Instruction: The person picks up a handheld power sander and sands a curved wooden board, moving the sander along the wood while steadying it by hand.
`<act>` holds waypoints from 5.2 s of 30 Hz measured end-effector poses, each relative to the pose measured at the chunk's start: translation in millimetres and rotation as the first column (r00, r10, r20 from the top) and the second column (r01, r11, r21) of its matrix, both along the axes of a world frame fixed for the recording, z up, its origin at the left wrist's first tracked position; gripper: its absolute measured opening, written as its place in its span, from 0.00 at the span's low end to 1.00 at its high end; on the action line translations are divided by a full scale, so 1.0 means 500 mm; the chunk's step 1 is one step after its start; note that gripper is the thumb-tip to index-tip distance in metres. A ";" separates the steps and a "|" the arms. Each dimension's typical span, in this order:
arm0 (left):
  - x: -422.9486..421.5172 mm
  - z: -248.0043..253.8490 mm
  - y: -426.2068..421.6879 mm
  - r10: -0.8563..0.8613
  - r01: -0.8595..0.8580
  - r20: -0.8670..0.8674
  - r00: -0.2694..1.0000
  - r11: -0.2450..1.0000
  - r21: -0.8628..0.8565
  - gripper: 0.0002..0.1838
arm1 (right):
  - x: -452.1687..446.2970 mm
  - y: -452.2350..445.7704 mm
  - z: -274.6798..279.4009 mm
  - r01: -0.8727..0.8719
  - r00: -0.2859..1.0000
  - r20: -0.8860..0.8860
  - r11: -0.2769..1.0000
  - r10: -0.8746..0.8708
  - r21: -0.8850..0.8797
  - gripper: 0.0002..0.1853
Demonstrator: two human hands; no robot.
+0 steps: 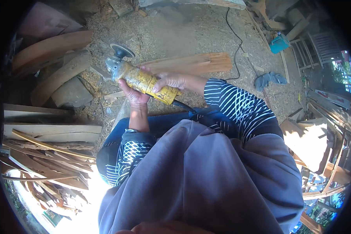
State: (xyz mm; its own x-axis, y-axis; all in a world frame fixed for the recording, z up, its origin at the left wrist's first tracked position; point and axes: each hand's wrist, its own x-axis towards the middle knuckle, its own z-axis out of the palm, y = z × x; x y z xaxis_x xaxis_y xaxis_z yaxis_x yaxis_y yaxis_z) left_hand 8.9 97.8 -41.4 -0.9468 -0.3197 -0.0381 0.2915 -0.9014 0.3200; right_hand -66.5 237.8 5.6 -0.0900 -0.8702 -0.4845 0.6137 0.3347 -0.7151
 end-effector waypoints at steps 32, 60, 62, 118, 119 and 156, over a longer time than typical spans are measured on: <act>0.057 0.038 -0.148 0.132 -0.133 -0.114 0.985 0.991 -0.002 0.40 | 0.127 -0.109 0.124 0.096 0.223 -0.953 0.978 -0.204 -0.186 0.28; 0.020 0.046 -0.097 0.186 -0.163 0.144 0.972 0.974 -0.155 0.29 | 0.016 -0.100 0.034 0.139 0.896 -0.409 0.983 -0.175 -0.116 0.28; 0.021 0.048 -0.102 0.210 -0.182 0.158 0.965 0.967 -0.179 0.29 | 0.006 -0.103 0.011 0.161 0.879 -0.422 0.972 -0.221 -0.173 0.28; 0.022 0.036 -0.197 0.206 -0.219 0.131 0.970 0.972 0.090 0.37 | 0.061 -0.062 0.069 -0.217 -0.264 -0.945 0.966 -0.194 -0.138 0.30; 0.027 0.042 -0.195 0.218 -0.229 0.148 0.965 0.971 0.065 0.36 | 0.063 -0.063 0.066 -0.206 -0.326 -0.930 0.973 -0.167 -0.102 0.29; 0.045 0.024 -0.210 0.306 -0.301 -0.090 0.948 0.952 0.058 0.38 | 0.101 -0.090 0.019 0.267 0.960 0.139 0.941 -0.242 -0.209 0.23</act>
